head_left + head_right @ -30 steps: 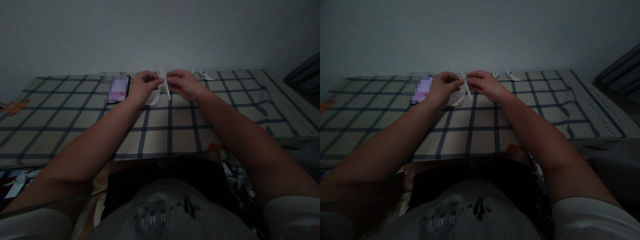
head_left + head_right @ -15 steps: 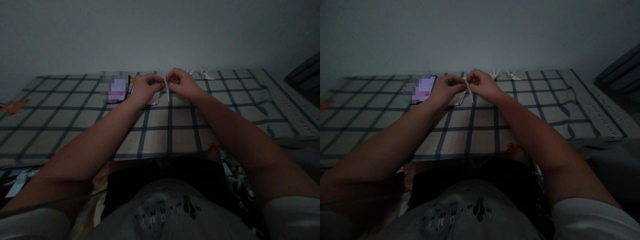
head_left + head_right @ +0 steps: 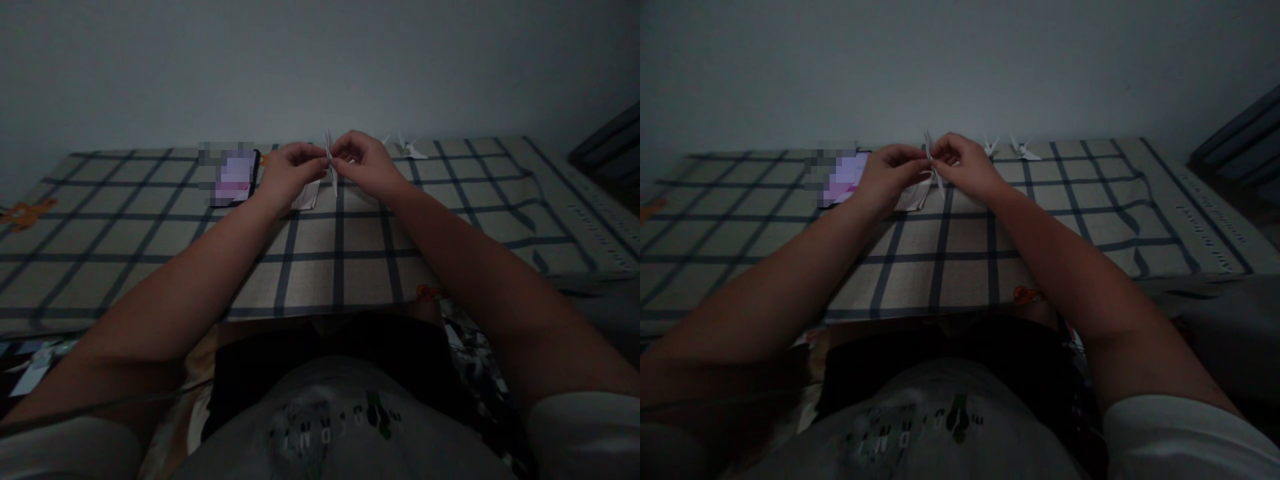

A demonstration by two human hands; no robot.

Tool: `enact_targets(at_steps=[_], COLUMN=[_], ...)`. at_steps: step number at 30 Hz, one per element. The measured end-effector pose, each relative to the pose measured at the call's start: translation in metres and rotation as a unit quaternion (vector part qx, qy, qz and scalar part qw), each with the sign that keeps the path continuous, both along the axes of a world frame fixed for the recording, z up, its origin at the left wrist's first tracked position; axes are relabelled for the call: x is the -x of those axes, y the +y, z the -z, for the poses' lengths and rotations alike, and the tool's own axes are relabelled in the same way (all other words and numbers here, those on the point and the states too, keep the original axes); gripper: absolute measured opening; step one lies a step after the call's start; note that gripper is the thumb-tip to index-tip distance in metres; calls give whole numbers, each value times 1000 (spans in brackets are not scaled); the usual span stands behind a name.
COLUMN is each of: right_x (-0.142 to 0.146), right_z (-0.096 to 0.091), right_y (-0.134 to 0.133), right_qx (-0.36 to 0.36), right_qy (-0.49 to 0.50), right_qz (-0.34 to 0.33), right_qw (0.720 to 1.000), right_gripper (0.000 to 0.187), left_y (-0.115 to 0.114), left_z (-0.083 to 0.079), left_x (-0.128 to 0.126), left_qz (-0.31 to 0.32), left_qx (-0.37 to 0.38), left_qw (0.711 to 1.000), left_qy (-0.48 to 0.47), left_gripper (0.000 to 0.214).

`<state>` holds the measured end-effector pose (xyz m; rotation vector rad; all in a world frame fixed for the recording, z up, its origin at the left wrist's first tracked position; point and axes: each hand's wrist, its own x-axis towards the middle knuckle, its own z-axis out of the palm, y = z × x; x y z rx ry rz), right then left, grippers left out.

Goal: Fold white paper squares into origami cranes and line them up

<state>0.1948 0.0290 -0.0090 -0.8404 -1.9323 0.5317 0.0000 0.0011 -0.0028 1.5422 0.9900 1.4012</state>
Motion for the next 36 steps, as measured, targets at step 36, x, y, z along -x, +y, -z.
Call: enact_targets(at_steps=[36], right_x=[5], right_z=[-18], right_y=[-20], right_qx=[-41], right_qy=[-56], right_qz=[83], right_qw=[994], right_gripper=[9], left_y=[1], left_z=[-2], left_x=[-5], left_qz=[-10], left_qx=[58], left_qw=[998], left_qy=[-33], left_gripper=[19])
